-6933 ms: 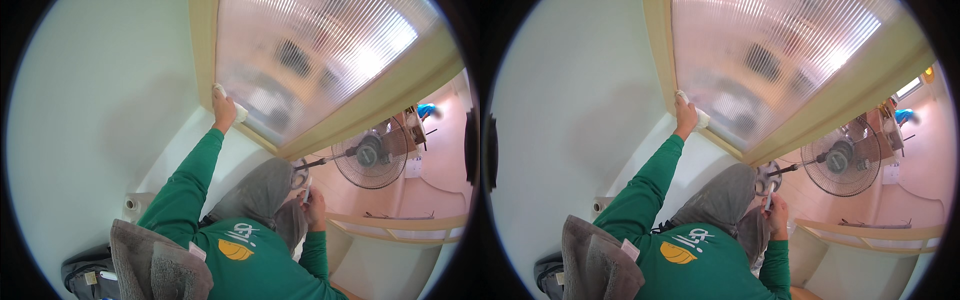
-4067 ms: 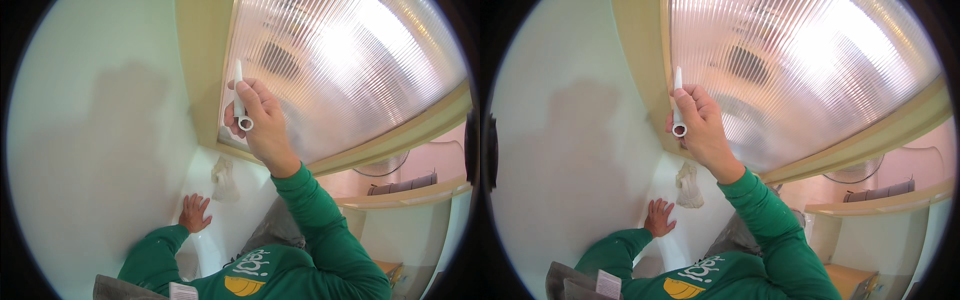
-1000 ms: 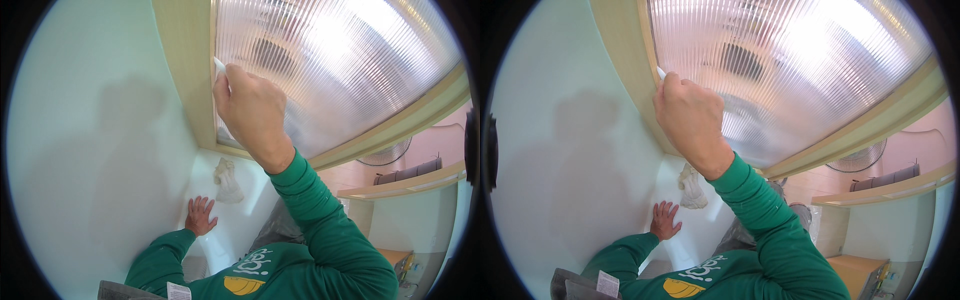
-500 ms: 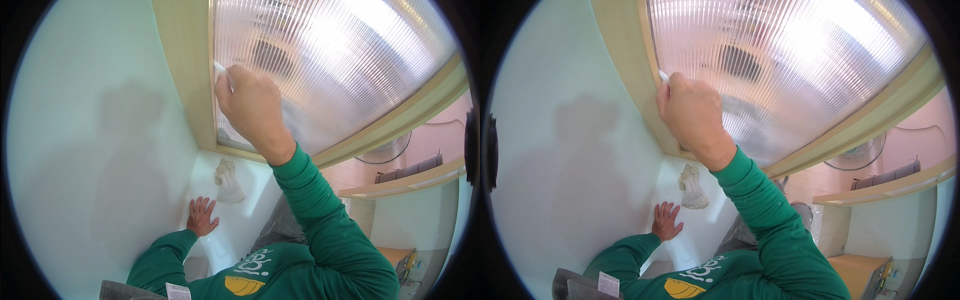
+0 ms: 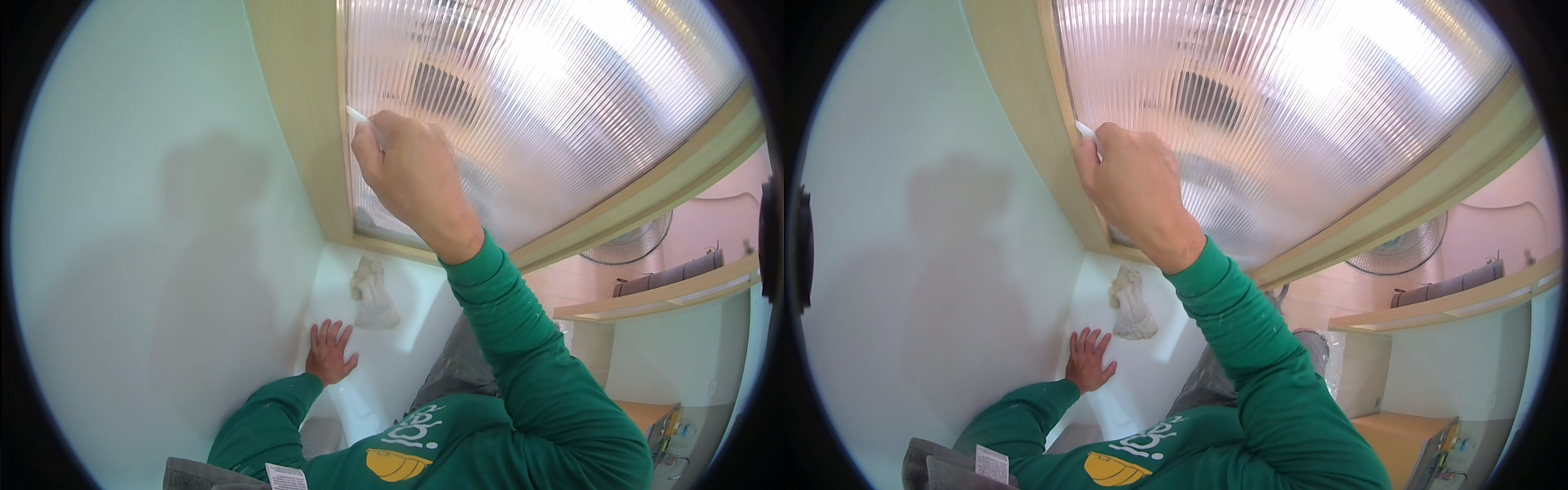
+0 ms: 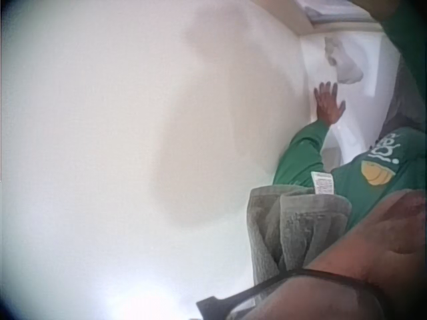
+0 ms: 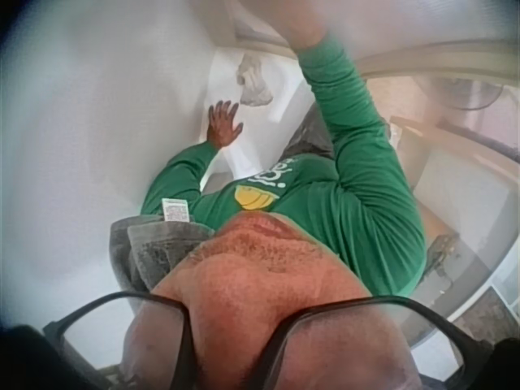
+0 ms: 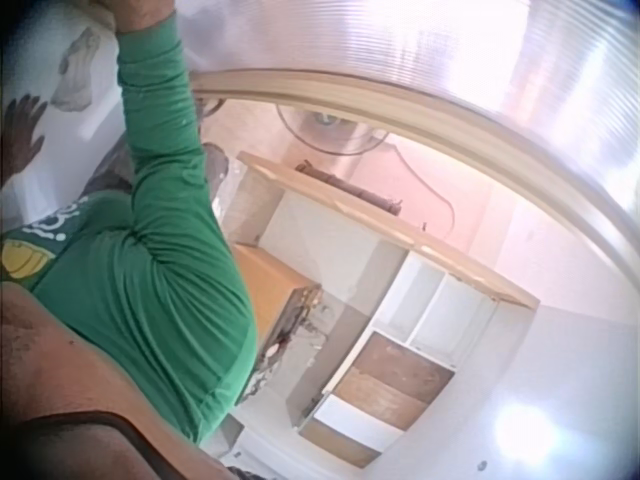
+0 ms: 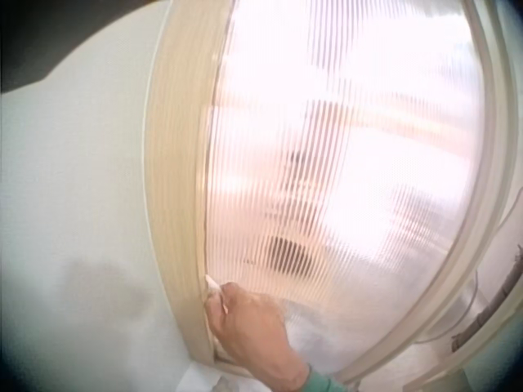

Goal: The person cleans a ribbed glass window using a cloth and a scraper. They wipe the surface, scrape along the edges, and repeatedly clean the same area.

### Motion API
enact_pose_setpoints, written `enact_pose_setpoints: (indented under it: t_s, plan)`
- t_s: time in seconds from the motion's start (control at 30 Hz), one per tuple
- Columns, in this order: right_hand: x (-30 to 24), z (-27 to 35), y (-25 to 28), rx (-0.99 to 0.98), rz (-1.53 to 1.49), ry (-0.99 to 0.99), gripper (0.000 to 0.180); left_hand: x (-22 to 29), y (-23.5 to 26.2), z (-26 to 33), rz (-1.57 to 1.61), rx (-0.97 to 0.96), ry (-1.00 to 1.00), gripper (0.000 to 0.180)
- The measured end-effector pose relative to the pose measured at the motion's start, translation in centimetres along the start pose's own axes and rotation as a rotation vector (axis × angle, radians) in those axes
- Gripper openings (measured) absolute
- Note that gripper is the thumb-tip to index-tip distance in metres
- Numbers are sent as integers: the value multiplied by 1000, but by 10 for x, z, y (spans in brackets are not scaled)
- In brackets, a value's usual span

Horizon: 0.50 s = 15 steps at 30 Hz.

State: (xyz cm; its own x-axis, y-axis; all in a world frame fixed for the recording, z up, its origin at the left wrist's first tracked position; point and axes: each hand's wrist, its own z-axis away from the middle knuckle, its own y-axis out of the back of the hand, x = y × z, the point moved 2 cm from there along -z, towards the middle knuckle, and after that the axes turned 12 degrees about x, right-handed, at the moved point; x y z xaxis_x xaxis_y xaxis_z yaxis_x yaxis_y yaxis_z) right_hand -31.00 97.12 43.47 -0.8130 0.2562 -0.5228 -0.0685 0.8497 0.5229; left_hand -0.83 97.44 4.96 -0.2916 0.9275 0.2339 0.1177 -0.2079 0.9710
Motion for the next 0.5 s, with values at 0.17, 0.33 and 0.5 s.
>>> enact_pose_setpoints:
  t_s: [0.17, 0.33, 0.5]
  plan:
    - [0, -1, -3, 86, -18, 54, 33, 0, -3, 3, -25, 33, -10, 78]
    - [2, 4, -4, 62, -44, 18, 32, 0, -3, 3, 5, 10, 5, 78]
    - [-3, 2, 1, 220, -9, 125, 31, -2, -6, -1, -17, 67, -29, 78]
